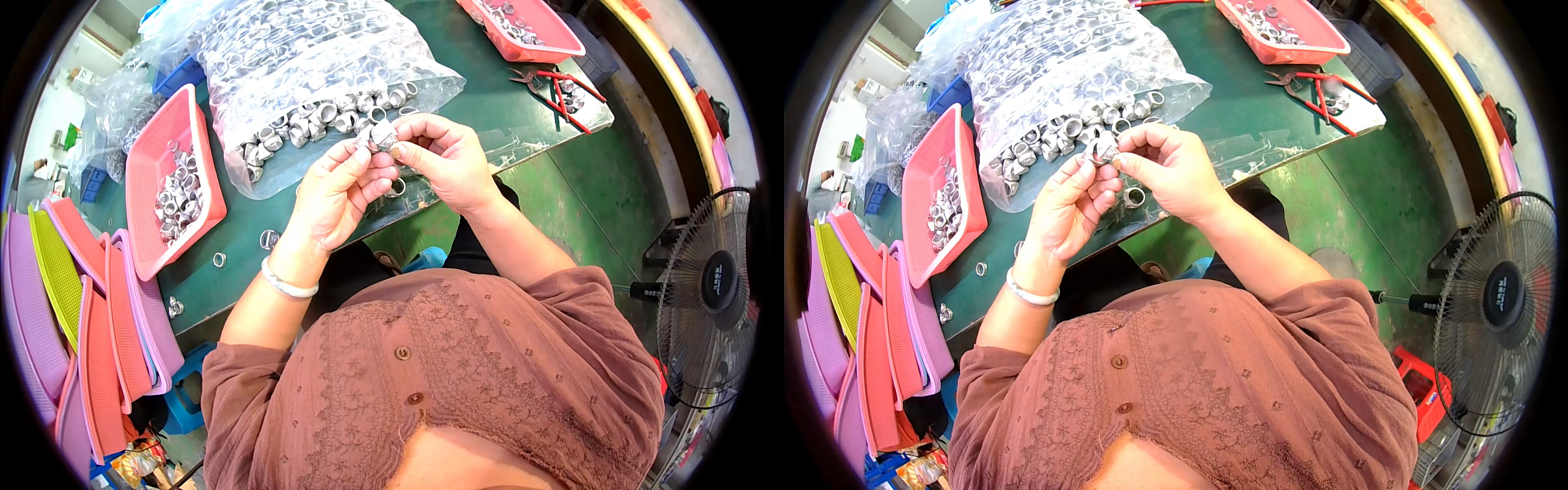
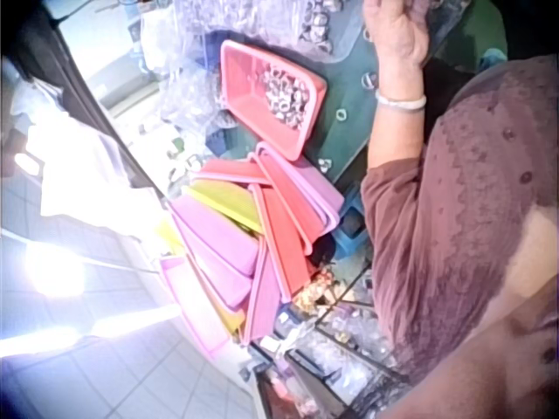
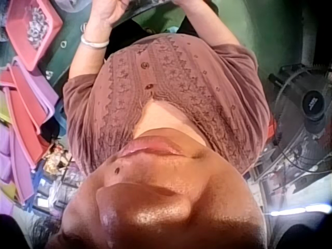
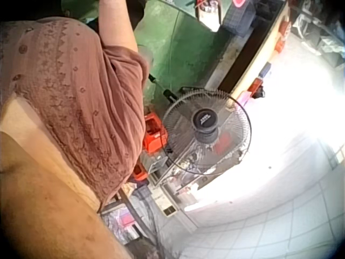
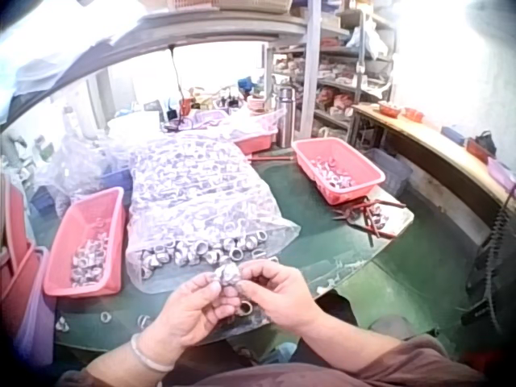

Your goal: The person repeatedly picks small silver metal components from a plastic bag and pink trays, then joins pairs by hand and places the assembled units on the table. The hands handle the parts one at a time, turning them over and aligning them before setting them down.

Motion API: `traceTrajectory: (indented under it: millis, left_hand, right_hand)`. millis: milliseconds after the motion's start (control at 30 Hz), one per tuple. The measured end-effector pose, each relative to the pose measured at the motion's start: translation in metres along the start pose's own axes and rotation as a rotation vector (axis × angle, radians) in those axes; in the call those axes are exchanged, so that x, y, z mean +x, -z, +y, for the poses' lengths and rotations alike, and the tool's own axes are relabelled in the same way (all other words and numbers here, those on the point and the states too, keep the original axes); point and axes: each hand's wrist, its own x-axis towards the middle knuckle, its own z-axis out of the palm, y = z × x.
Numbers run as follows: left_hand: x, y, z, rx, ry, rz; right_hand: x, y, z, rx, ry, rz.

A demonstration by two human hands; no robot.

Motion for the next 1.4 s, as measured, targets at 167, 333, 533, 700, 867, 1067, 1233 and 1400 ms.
traceTrajectory:
  millis: [167,333,533,700,867,1067,1233,1400]
  left_hand:
    - [0.000,0.006,-0.001,-0.044,0.002,-0.033]
    - [0.000,0.004,-0.003,-0.043,-0.013,-0.007]
    - [0.000,0.007,-0.004,-0.064,-0.026,-0.065]
    - [-0.002,0.003,-0.005,-0.057,-0.089,-0.004]
    - [-0.003,0.002,-0.007,0.036,-0.202,0.047]
    - [-0.005,-0.001,-0.012,0.272,-0.412,0.064]
    - [-0.007,0.001,-0.011,0.325,-0.482,0.046]
    - [-0.012,0.007,-0.007,0.342,-0.474,0.066]
  right_hand:
    - [0.001,-0.004,0.003,-0.232,0.101,0.022]
    - [-0.001,-0.010,-0.004,-0.467,0.259,0.038]
    - [-0.001,-0.011,-0.001,-0.553,0.355,0.019]
    - [-0.001,-0.012,-0.002,-0.601,0.410,-0.012]
    - [-0.002,-0.011,0.002,-0.616,0.400,-0.029]
    - [-0.003,-0.011,0.012,-0.704,0.522,0.011]
    - [-0.005,-0.011,0.015,-0.734,0.528,-0.009]
    - [-0.009,-0.013,0.012,-0.742,0.478,-0.073]
